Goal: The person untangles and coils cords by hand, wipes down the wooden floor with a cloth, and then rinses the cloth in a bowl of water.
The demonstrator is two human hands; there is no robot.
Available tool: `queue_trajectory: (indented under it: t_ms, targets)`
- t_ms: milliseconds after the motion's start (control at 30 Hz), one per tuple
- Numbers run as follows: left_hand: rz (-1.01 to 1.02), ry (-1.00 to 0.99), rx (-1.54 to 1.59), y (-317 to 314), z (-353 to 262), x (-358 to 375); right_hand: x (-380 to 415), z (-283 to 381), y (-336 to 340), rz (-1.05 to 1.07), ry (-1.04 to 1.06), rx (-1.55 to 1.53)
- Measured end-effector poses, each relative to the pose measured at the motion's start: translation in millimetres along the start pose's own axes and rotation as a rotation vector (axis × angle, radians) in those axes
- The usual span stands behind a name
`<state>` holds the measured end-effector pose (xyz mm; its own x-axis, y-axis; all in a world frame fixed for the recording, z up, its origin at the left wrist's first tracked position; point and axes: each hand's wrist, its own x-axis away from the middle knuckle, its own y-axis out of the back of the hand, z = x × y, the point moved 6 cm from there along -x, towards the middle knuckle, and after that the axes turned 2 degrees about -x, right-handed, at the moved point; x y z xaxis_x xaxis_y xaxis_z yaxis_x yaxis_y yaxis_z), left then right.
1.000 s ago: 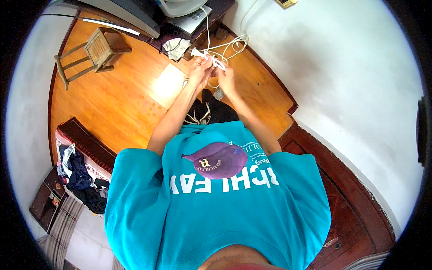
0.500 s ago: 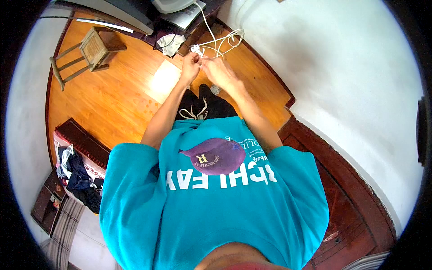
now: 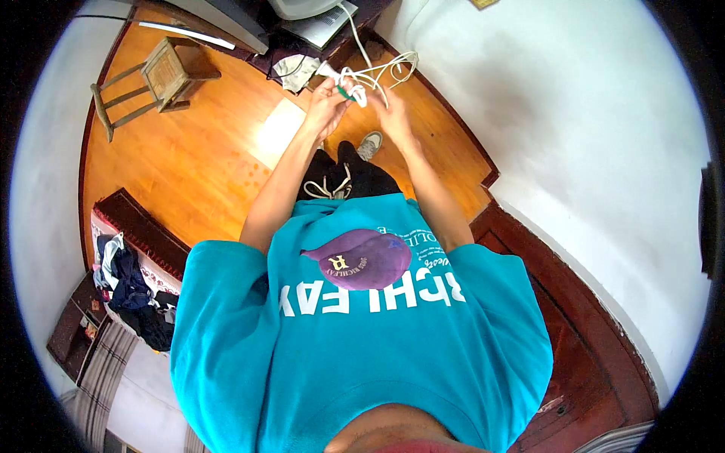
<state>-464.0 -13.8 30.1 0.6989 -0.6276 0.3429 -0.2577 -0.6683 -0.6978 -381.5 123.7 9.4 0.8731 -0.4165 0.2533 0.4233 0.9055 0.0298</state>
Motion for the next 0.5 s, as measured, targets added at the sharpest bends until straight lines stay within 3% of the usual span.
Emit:
queue_trajectory:
  t_ms: [67, 133, 200, 400, 467, 500]
  targets:
    - [0.034, -0.057, 0.015, -7, 3, -11, 25, 23, -23, 0.097, 0.254, 0.488]
    - [0.013, -0.103, 0.018, -13, 4, -15, 25, 16, -33, 0.103, 0.139, 0.602]
    - [-0.194, -0.139, -0.071, 4, 8, -18, 31, 13, -38, 0.102, -0.013, 0.807]
    - [-0.317, -0.228, -0.236, 29, 15, -19, 47, 33, -46, 0.205, 0.037, 0.891]
    - [-0.356, -0.304, -0.525, 28, 7, -15, 50, 35, -49, 0.245, 0.134, 0.918]
    - [-0.357, -0.306, -0.526, 28, 5, -12, 50, 42, -47, 0.247, 0.136, 0.917]
